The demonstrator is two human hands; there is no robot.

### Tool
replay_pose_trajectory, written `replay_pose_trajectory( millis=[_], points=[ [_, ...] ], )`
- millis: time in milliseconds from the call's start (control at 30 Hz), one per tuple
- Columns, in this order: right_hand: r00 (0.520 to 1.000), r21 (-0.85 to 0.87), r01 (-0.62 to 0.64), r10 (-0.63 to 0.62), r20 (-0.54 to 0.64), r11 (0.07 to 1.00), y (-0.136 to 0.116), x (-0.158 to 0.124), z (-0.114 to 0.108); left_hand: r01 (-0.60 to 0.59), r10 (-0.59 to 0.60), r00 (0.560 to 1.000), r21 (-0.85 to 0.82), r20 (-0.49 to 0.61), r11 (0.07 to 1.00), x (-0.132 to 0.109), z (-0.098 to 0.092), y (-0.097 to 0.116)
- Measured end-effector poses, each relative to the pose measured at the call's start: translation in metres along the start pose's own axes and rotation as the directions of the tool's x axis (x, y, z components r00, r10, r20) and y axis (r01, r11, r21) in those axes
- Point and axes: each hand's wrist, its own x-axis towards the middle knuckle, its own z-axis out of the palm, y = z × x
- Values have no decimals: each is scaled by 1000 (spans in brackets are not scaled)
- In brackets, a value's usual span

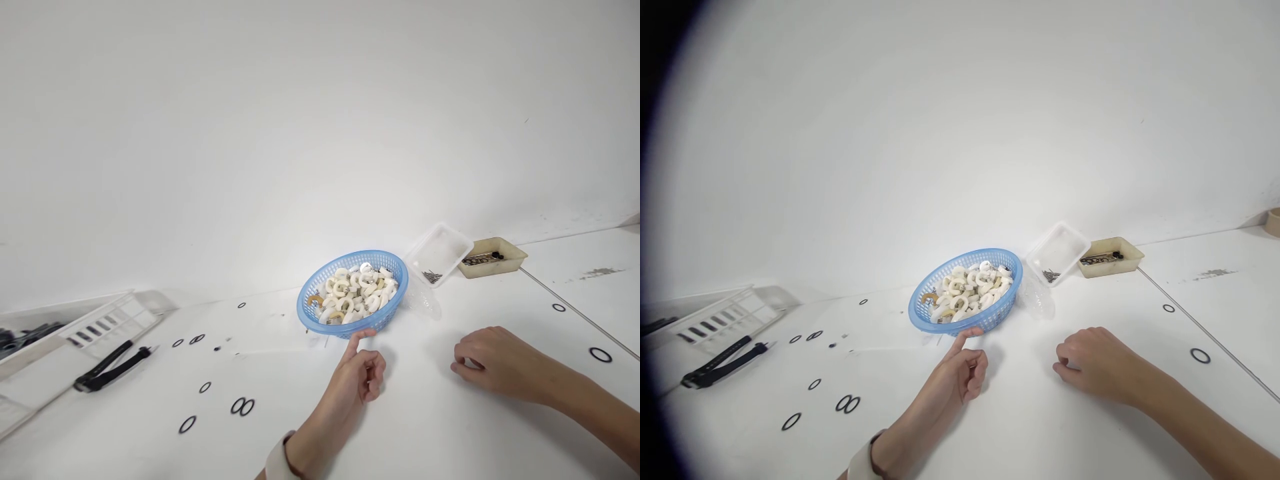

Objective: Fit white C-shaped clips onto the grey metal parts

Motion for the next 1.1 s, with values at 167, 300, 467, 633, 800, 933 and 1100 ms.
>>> replay_pose_trajectory(
  millis=[167,300,467,633,800,933,1100],
  points=[
    [1000,10,9,-9,3,1000,2,0,2,8,-8,1000,-21,-11,1000,-1,3,4],
    [1000,18,4,-4,-19,1000,2,0,2,14,-15,1000,-40,-19,999,-2,5,3],
    [1000,15,-13,13,-2,1000,1,-1,1,38,-42,998,-73,-54,997,0,4,4],
    [1000,26,-7,7,-2,1000,3,-1,3,35,-41,997,-91,-65,995,-3,5,8],
    [1000,45,0,2,-28,999,3,-2,3,42,-49,996,-95,-69,995,-6,7,6],
    [999,58,7,-5,-44,998,3,-2,3,38,-45,997,-99,-65,994,-4,5,3],
    [999,79,18,-14,-48,997,4,-1,4,31,-37,998,-112,-48,993,0,1,1]
  ],
)
